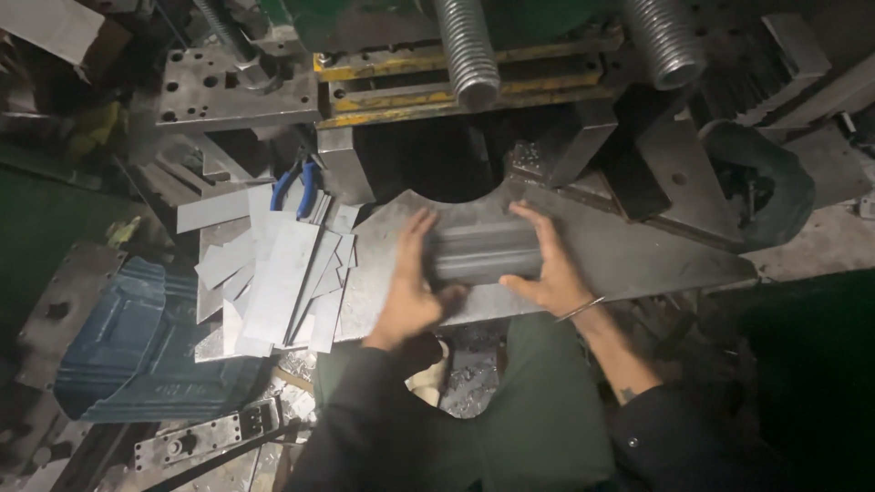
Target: Placing metal plates into a stamping machine for processing.
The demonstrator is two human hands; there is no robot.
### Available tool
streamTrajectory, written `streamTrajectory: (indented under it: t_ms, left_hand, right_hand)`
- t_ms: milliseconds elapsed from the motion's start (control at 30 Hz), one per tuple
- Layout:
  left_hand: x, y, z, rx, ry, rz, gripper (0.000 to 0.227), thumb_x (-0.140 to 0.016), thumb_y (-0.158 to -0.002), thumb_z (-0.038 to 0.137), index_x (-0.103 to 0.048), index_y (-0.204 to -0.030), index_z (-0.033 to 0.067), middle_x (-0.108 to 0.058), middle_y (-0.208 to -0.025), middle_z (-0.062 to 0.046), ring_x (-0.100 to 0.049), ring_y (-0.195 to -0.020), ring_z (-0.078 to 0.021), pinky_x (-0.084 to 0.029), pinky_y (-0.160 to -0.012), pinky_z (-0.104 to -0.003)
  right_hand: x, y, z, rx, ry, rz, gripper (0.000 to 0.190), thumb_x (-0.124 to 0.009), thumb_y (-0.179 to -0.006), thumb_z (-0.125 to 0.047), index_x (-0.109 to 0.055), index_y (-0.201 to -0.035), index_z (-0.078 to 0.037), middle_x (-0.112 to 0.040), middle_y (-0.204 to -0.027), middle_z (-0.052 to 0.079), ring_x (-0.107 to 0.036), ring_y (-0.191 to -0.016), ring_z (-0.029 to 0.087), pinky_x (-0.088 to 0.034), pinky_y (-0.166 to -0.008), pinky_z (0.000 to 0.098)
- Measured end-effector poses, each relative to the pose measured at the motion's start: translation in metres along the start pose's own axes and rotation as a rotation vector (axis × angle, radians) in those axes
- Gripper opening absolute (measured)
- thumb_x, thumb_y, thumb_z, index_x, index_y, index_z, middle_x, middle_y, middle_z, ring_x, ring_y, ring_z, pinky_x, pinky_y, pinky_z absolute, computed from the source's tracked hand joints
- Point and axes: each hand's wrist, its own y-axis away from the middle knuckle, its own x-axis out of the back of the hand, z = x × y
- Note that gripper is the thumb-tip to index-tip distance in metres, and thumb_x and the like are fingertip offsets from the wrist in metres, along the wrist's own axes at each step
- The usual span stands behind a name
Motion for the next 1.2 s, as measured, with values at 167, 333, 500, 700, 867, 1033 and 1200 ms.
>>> streamTrajectory:
  t_ms: [167,333,500,700,867,1033,1200]
  left_hand:
    - [-0.012,0.004,-0.010,0.018,-0.052,0.035,0.107,-0.087,-0.060,-0.001,-0.036,-0.154,0.0015,-0.036,-0.150,-0.030,-0.034,-0.143,-0.0558,-0.027,-0.121,-0.062]
    - [0.012,0.012,-0.008,0.010,-0.186,-0.083,0.088,-0.091,-0.069,0.009,-0.047,-0.145,0.0007,-0.053,-0.133,-0.023,-0.055,-0.127,-0.0486,-0.044,-0.110,-0.057]
    - [0.023,0.008,0.005,0.042,-0.368,-0.240,0.055,-0.087,-0.078,0.030,-0.061,-0.123,0.0097,-0.063,-0.109,-0.011,-0.068,-0.104,-0.0382,-0.057,-0.091,-0.049]
    - [0.029,-0.008,0.015,0.016,-0.403,-0.272,0.053,-0.080,-0.083,0.025,-0.058,-0.126,0.0054,-0.064,-0.113,-0.019,-0.067,-0.106,-0.0454,-0.056,-0.093,-0.053]
    - [0.035,-0.015,0.026,0.032,-0.363,-0.211,0.058,-0.084,-0.080,0.026,-0.058,-0.130,0.0096,-0.064,-0.119,-0.014,-0.066,-0.111,-0.0415,-0.055,-0.096,-0.051]
    - [0.029,-0.014,0.012,0.065,-0.338,-0.169,0.059,-0.087,-0.077,0.023,-0.059,-0.127,0.0084,-0.064,-0.118,-0.018,-0.064,-0.113,-0.0456,-0.053,-0.099,-0.056]
    - [0.035,-0.017,0.033,0.111,-0.205,-0.177,0.056,-0.083,-0.084,0.036,-0.060,-0.125,0.0047,-0.064,-0.118,-0.024,-0.063,-0.113,-0.0515,-0.051,-0.099,-0.061]
  right_hand:
    - [0.002,-0.002,0.009,0.072,0.138,0.001,0.097,-0.084,-0.069,-0.003,-0.036,-0.153,-0.003,-0.040,-0.153,0.021,-0.031,-0.149,0.040,-0.019,-0.125,0.0530]
    - [0.013,0.011,0.041,-0.053,0.252,-0.060,0.093,-0.089,-0.069,-0.011,-0.045,-0.151,-0.007,-0.055,-0.138,0.016,-0.049,-0.138,0.035,-0.032,-0.121,0.0505]
    - [0.022,0.004,0.032,0.000,0.364,-0.160,0.060,-0.091,-0.072,-0.012,-0.064,-0.126,-0.007,-0.069,-0.121,0.015,-0.067,-0.119,0.038,-0.052,-0.103,0.0523]
    - [0.041,-0.018,0.000,0.078,0.422,-0.162,0.062,-0.093,-0.069,-0.030,-0.070,-0.123,-0.010,-0.074,-0.112,0.016,-0.071,-0.109,0.038,-0.057,-0.095,0.0507]
    - [0.035,-0.021,-0.005,0.072,0.356,-0.125,0.063,-0.093,-0.068,-0.021,-0.068,-0.125,-0.011,-0.074,-0.117,0.012,-0.070,-0.114,0.035,-0.052,-0.102,0.0492]
    - [0.019,-0.022,0.022,-0.070,0.299,-0.123,0.084,-0.093,-0.068,-0.017,-0.053,-0.142,-0.014,-0.068,-0.129,0.011,-0.061,-0.128,0.031,-0.043,-0.114,0.0485]
    - [0.016,-0.017,0.024,-0.036,0.189,-0.155,0.088,-0.087,-0.073,-0.010,-0.040,-0.148,-0.007,-0.058,-0.143,0.018,-0.053,-0.137,0.036,-0.036,-0.117,0.0534]
